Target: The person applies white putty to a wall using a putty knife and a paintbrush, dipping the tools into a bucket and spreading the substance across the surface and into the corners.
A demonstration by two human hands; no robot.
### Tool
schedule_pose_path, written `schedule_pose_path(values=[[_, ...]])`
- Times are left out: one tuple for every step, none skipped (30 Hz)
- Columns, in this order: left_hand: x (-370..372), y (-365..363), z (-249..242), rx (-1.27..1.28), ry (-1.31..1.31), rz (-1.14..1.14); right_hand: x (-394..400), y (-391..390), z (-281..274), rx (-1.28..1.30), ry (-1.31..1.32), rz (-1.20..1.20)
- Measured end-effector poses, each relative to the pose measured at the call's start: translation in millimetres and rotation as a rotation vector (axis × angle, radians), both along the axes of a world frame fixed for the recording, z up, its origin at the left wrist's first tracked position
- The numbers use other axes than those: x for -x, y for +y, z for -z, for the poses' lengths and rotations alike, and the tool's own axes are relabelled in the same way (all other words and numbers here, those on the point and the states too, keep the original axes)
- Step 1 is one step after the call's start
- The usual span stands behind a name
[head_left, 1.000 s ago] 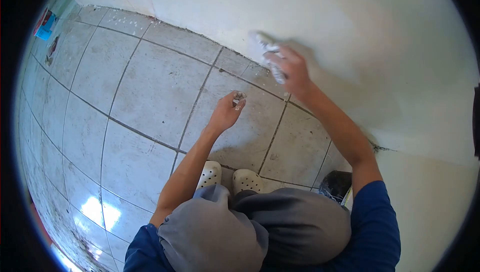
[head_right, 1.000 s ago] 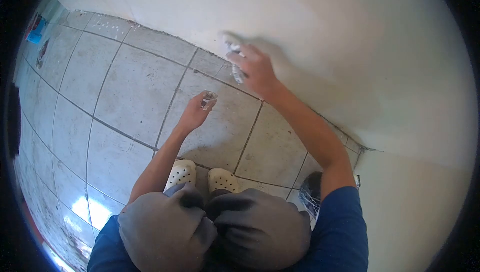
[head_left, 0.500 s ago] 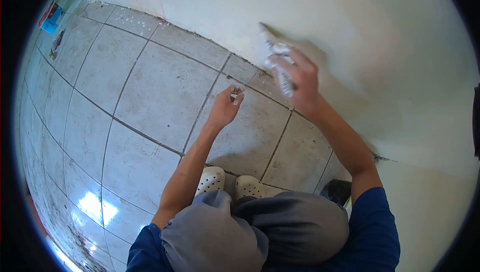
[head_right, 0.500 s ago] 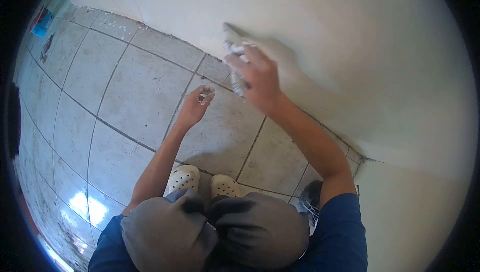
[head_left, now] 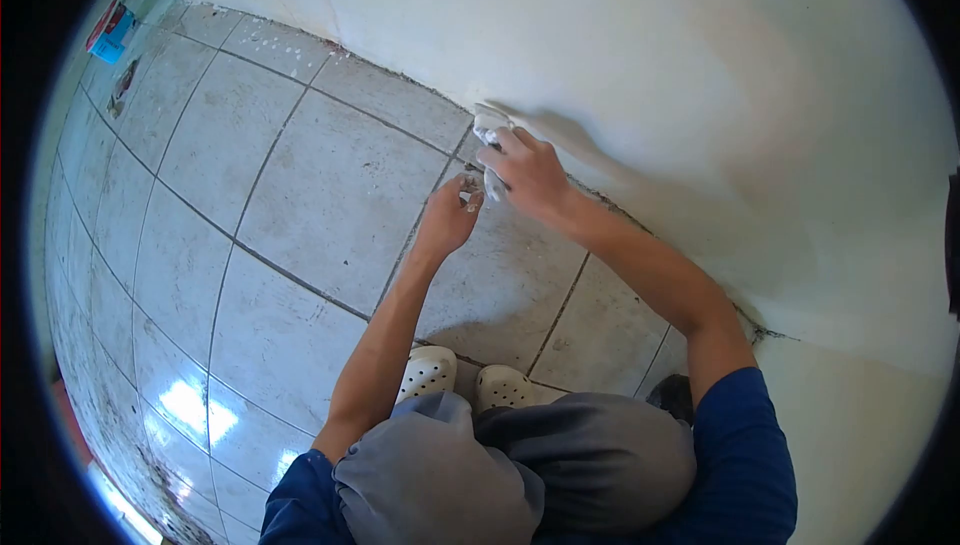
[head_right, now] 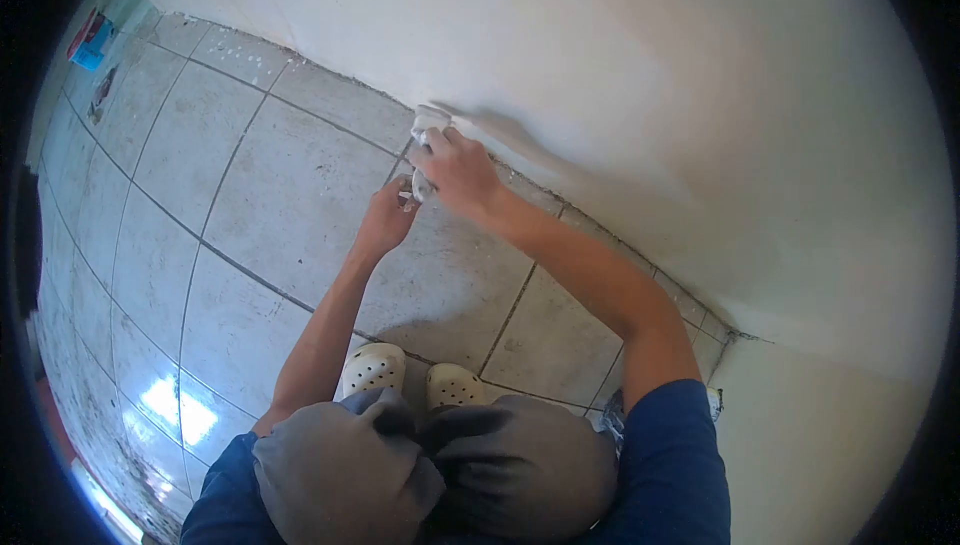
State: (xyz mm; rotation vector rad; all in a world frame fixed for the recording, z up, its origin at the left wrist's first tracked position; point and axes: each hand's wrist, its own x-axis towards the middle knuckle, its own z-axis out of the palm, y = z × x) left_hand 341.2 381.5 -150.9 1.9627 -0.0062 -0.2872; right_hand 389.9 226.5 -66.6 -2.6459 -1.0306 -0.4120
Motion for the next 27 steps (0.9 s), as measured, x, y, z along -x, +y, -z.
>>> schedule_pose_path(values=[[-2,1,3,-0.048,-0.017,0.015,-10,-3,16,0.098,-0.028,0.001],[-4,6,6,-0.109,-0.089,0.022,-21,-9,22,-0.019,0.066,0.087],[-6,15,9,-0.169,-0.159,0.025,-18,-11,10,-0.071,0.028,0.093],[-5,20,11,-0.228,-0.221,0.021,-11,-9,-17,-0.121,-0.004,0.094],[-2,23,6,-0.249,-0.206,0.006,-3,-6,-41,-0.17,-0.034,0.096],[-5,25,-4,-0.27,-0.199,-0.012,3,-3,-55,-0.236,0.034,0.12],[-7,25,-11,-0.289,-0.197,-0.029,6,1,-50,-0.197,0.055,0.07],[-10,23,-11,-0.281,-0.183,0.001,9,9,-37,-0.159,0.073,0.022],[-11,22,-11,-0.273,-0.171,0.033,9,17,-21,-0.121,0.088,-0.024],[-12,21,-9,-0.266,-0.159,0.065,4,25,1,0.024,0.095,-0.039],[-11,19,-10,-0.28,-0.161,0.054,-11,20,16,0.016,0.071,-0.019],[-8,20,-11,-0.296,-0.157,0.047,-29,16,30,0.006,0.053,0.004],[-5,22,-11,-0.313,-0.153,0.042,-36,19,26,-0.006,0.036,0.029],[-4,25,-12,-0.312,-0.143,0.041,-39,14,20,-0.003,0.116,0.089],[-2,28,-12,-0.309,-0.129,0.036,-35,16,-7,-0.056,0.083,0.097],[1,30,-13,-0.305,-0.115,0.03,-25,19,-37,-0.107,0.049,0.104],[0,29,-12,-0.308,-0.095,0.036,-19,21,-53,-0.158,0.01,0.109],[-2,26,-12,-0.311,-0.081,0.042,-18,26,-48,-0.242,-0.045,0.045],[-3,23,-12,-0.317,-0.071,0.053,-18,31,-34,-0.156,-0.006,0.015],[-4,20,-17,-0.286,-0.075,0.061,-18,37,-10,-0.072,0.031,-0.011],[-5,16,-22,-0.257,-0.082,0.07,-18,40,16,0.013,0.066,-0.036],[-4,13,-24,-0.228,-0.084,0.079,-28,38,45,0.071,0.026,-0.035],[-3,14,-21,-0.24,-0.112,0.07,-34,35,44,0.038,0.026,0.011],[-1,16,-17,-0.253,-0.137,0.061,-39,30,36,0.005,0.03,0.056],[5,18,-12,-0.262,-0.149,0.045,-36,29,21,-0.022,0.046,0.094],[13,20,-9,-0.263,-0.13,0.045,-30,27,5,-0.001,0.004,0.08],[12,24,-8,-0.264,-0.129,0.045,-23,30,-3,-0.084,0.0,0.065]])
